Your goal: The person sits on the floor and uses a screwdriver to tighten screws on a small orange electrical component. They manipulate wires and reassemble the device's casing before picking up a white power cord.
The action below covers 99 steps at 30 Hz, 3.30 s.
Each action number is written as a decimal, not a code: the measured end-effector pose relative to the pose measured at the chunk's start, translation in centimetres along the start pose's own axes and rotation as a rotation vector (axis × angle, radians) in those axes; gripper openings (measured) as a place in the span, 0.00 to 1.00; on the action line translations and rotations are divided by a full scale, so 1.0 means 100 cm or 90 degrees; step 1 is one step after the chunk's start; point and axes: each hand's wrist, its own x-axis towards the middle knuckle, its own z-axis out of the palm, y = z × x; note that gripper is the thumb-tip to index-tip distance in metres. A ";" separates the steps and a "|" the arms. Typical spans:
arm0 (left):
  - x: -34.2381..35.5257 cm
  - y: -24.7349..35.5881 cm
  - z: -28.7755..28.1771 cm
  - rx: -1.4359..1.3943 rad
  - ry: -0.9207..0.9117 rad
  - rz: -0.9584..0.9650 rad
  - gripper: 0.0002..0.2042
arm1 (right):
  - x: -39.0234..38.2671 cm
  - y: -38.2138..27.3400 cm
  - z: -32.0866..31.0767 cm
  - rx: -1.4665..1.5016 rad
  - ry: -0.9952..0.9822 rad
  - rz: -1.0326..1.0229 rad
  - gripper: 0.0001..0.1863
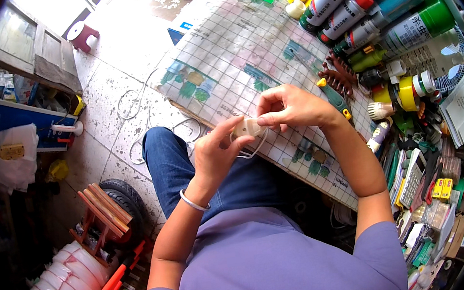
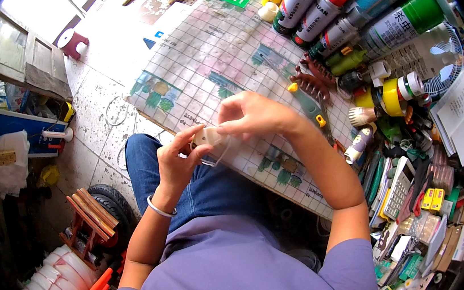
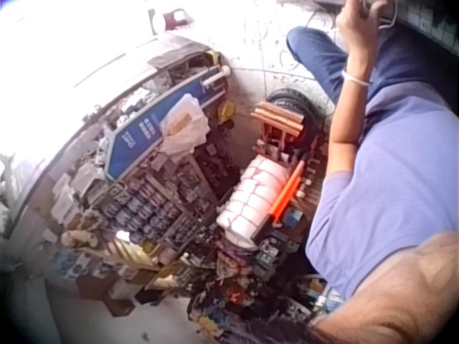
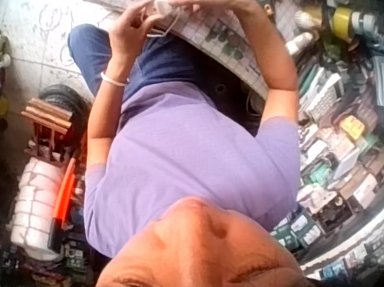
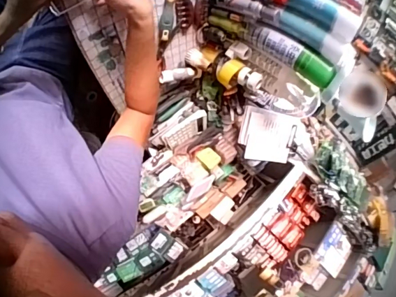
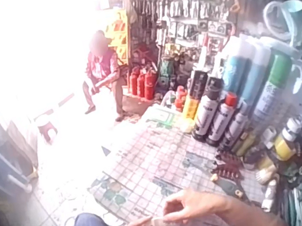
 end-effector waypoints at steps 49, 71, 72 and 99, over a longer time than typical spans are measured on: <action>-0.001 -0.001 0.001 -0.011 0.003 0.002 0.23 | -0.022 0.021 0.036 0.025 0.261 -0.089 0.08; 0.001 0.003 -0.001 0.036 0.001 0.030 0.22 | -0.002 0.007 -0.003 0.076 -0.017 0.007 0.09; 0.000 0.001 -0.002 0.039 -0.014 0.030 0.22 | -0.002 0.008 -0.004 0.080 -0.016 0.004 0.09; 0.000 0.009 -0.005 0.011 -0.054 -0.045 0.22 | -0.002 0.020 -0.003 0.053 0.002 -0.096 0.09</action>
